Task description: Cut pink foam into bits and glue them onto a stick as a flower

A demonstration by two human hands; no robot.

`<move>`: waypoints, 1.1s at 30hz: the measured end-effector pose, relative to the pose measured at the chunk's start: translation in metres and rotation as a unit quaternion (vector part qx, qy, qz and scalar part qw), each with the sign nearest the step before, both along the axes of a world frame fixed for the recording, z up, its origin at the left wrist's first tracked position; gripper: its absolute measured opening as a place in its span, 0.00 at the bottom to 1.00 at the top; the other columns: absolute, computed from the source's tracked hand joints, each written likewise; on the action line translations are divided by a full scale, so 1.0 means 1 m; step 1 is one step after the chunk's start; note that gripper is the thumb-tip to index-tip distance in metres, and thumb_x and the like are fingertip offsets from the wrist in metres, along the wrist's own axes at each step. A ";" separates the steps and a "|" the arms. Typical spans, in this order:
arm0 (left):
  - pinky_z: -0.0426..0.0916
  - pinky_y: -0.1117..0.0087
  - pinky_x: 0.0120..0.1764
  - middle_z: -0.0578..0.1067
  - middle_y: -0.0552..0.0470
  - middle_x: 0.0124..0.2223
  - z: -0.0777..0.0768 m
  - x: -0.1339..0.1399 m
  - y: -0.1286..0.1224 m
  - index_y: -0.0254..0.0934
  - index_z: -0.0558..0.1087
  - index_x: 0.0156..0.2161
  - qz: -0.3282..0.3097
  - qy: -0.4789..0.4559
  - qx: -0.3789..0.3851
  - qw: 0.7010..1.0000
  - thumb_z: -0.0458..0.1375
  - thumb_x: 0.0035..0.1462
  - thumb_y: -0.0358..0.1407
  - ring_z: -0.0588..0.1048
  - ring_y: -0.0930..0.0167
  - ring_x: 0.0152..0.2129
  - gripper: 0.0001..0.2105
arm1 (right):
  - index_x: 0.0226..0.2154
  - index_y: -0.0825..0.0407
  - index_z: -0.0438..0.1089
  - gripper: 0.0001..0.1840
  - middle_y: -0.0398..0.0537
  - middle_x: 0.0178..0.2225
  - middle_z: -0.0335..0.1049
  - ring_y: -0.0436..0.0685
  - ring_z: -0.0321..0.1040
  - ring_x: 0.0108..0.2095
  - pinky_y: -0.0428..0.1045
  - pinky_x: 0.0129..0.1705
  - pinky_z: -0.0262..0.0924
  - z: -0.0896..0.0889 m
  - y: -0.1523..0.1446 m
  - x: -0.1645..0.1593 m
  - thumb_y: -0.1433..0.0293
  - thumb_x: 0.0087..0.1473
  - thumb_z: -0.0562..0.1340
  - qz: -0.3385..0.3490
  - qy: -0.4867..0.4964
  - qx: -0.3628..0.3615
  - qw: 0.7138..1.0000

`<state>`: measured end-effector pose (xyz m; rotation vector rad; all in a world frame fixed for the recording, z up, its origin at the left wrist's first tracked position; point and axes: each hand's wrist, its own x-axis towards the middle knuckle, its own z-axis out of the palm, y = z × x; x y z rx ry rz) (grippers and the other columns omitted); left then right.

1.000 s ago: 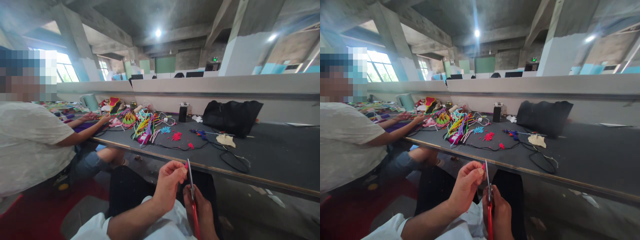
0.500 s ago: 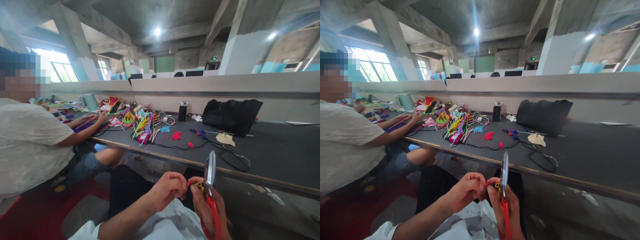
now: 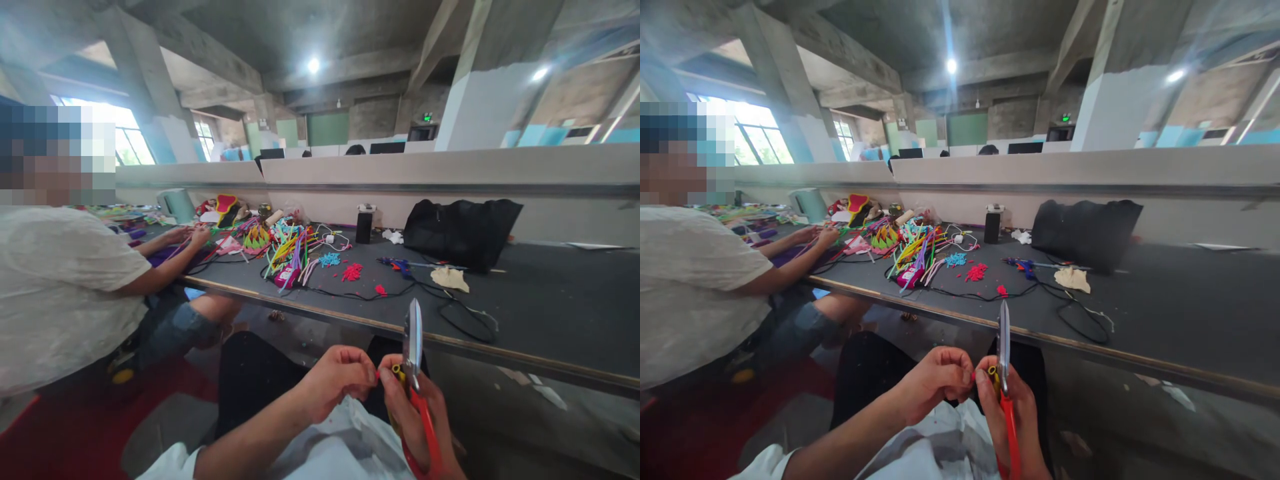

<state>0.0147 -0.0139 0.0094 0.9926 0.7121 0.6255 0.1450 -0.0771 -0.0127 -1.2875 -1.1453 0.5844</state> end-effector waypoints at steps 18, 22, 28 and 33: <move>0.57 0.73 0.31 0.63 0.58 0.18 0.035 0.013 -0.004 0.33 0.72 0.26 0.136 -0.189 0.032 0.972 0.62 0.49 0.30 0.61 0.77 0.19 0.03 | 0.36 0.50 0.68 0.16 0.44 0.28 0.75 0.51 0.71 0.23 0.43 0.26 0.64 -0.046 0.011 0.004 0.55 0.57 0.56 -0.032 -0.230 0.007 0.973; 0.56 0.76 0.28 0.65 0.57 0.21 0.037 0.017 -0.007 0.32 0.72 0.26 0.139 -0.205 0.011 0.969 0.63 0.48 0.29 0.59 0.79 0.19 0.04 | 0.36 0.48 0.68 0.16 0.42 0.25 0.75 0.52 0.72 0.22 0.43 0.23 0.63 -0.057 0.014 0.007 0.55 0.57 0.54 -0.014 -0.276 -0.012 0.961; 0.57 0.76 0.29 0.65 0.57 0.21 0.030 0.021 -0.001 0.32 0.73 0.26 0.154 -0.196 0.015 0.968 0.63 0.48 0.30 0.61 0.79 0.19 0.04 | 0.37 0.48 0.69 0.19 0.42 0.24 0.75 0.53 0.72 0.22 0.45 0.24 0.62 -0.063 0.015 0.003 0.53 0.59 0.51 -0.069 -0.283 -0.014 0.957; 0.56 0.76 0.28 0.66 0.57 0.21 0.024 0.029 0.009 0.32 0.73 0.26 0.161 -0.190 -0.002 0.968 0.64 0.47 0.29 0.60 0.80 0.19 0.04 | 0.36 0.48 0.69 0.23 0.44 0.23 0.74 0.56 0.72 0.22 0.47 0.25 0.61 -0.068 0.020 0.000 0.51 0.61 0.47 -0.109 -0.290 -0.037 0.950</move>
